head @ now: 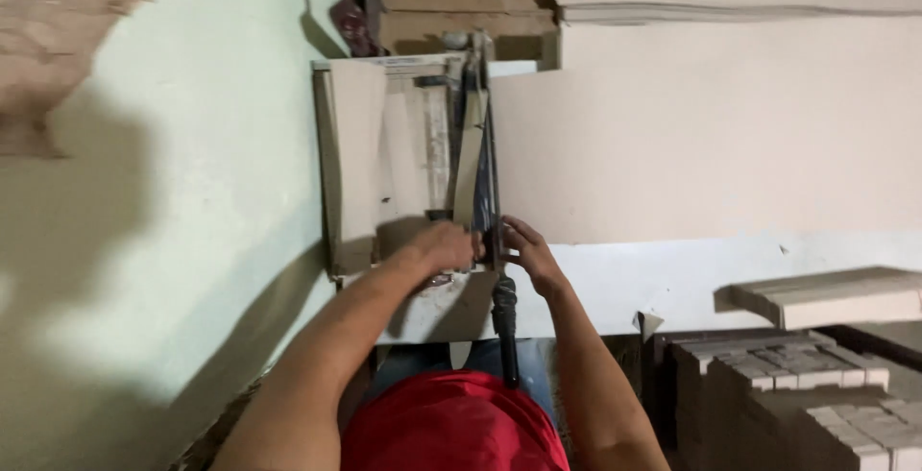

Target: The person operates a manual paper cutter to trim large sheets of white paper. They align the paper against the machine's guide, pull down the lever to cut, and then remove the trimmed pieces. The process is repeated continuously throughout the video.

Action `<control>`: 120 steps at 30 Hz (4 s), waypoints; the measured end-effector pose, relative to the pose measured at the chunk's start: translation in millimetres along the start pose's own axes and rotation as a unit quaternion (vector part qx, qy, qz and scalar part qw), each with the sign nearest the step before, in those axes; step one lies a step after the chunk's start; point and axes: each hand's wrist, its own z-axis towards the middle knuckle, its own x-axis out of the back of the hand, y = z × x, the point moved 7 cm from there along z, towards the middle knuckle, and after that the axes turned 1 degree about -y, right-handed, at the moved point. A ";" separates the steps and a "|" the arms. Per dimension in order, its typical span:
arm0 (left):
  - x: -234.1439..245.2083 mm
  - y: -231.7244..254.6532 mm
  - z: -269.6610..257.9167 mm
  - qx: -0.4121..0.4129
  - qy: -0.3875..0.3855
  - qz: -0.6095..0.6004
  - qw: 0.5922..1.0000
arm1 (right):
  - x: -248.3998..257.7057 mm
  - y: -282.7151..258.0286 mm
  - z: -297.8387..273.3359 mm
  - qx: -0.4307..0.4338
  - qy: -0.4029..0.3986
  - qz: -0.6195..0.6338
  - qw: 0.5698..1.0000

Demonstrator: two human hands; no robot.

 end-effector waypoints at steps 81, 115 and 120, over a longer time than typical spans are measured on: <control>43.0 -36.4 24.5 0.234 0.040 0.004 0.971 | -32.3 133.7 -51.8 0.052 0.140 -0.567 0.810; 52.5 -42.2 -31.9 0.097 0.117 -0.028 0.988 | 82.0 78.2 -28.7 -0.031 0.194 0.177 0.964; 37.3 -35.0 9.2 0.166 0.068 -0.058 0.982 | 86.1 69.8 -6.3 -0.030 0.176 0.107 0.978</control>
